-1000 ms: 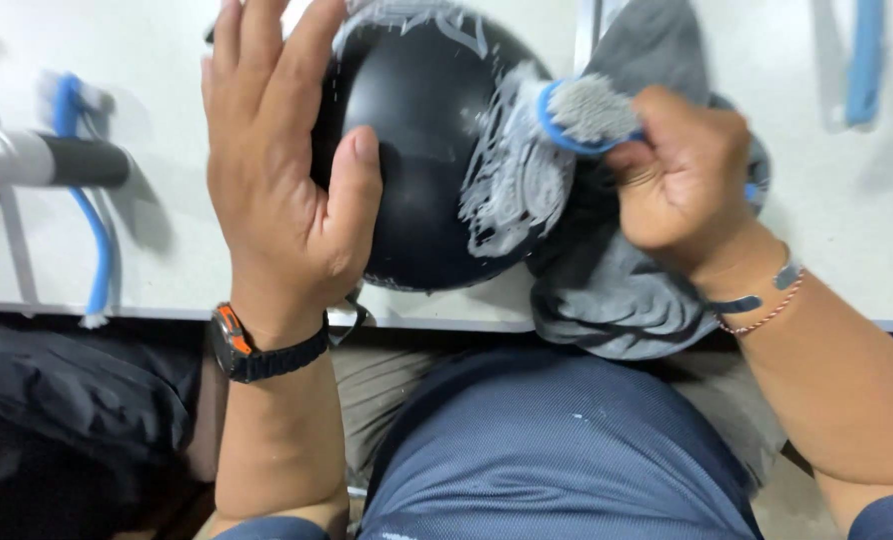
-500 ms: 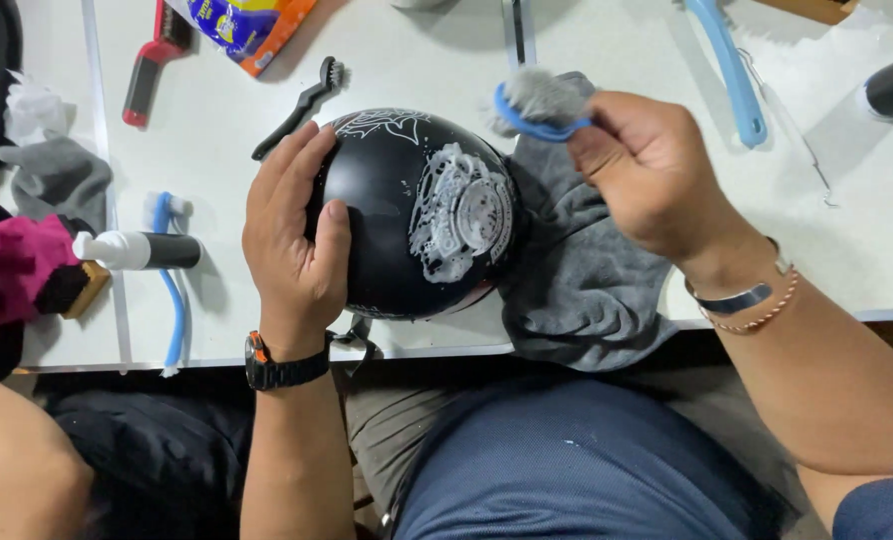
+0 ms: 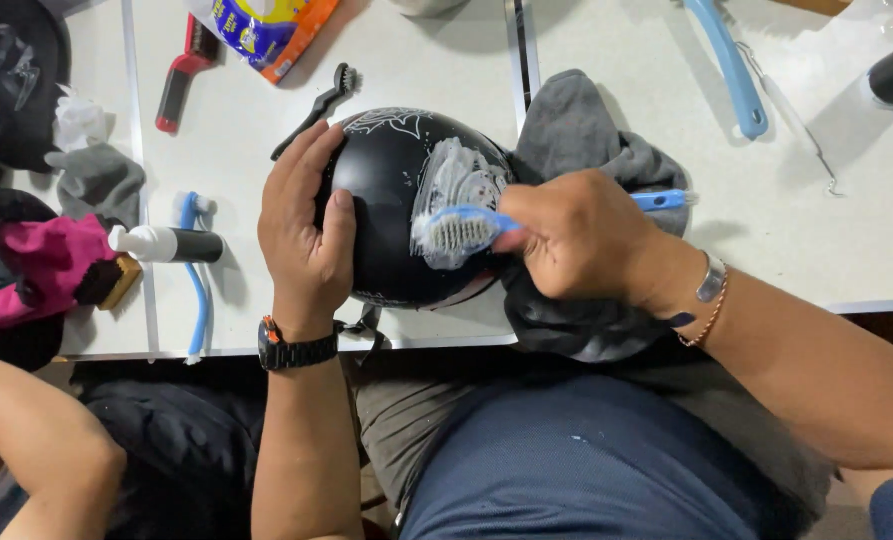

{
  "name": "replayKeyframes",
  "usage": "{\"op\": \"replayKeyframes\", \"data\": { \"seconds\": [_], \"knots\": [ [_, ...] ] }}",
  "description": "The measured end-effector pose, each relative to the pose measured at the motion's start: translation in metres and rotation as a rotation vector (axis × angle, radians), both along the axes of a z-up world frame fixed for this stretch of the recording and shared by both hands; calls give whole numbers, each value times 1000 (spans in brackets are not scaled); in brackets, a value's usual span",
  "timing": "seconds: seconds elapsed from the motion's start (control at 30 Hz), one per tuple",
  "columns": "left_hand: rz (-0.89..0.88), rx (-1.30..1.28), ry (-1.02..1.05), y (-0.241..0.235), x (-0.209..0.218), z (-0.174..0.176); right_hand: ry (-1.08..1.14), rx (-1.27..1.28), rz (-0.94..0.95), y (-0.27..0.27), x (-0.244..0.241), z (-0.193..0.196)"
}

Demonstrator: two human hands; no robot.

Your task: The person scrubs a black helmet with a blue brush and white cleaning paste, then wipes the surface with a gray cloth. They use a small metal tool to scrape residue from a sticker on the helmet.

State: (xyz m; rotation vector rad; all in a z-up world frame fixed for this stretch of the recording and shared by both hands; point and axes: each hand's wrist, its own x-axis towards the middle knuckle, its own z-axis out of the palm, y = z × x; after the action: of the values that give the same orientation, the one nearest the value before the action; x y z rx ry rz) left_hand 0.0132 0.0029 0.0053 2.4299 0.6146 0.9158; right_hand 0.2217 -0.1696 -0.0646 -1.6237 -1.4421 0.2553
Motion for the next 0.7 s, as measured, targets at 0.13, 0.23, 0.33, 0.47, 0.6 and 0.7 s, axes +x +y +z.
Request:
{"op": "replayKeyframes", "data": {
  "seconds": [0.13,0.23,0.33,0.47,0.6,0.7],
  "knots": [
    [-9,2,7,-1,-2,-3,-126,5,-60,8,13,-15],
    [-8,26,6,2,-2,0,-125,0,-54,3,12,-10],
    [-6,20,15,0,-7,-5,-126,-30,-61,7,16,-12],
    [-11,11,5,0,-6,-2,-132,43,45,15,26,1],
    [32,27,108,-4,-4,5,-149,71,290,2,23,2],
    [37,50,84,-3,-6,6,-88,30,164,5,24,6]
  ]
}}
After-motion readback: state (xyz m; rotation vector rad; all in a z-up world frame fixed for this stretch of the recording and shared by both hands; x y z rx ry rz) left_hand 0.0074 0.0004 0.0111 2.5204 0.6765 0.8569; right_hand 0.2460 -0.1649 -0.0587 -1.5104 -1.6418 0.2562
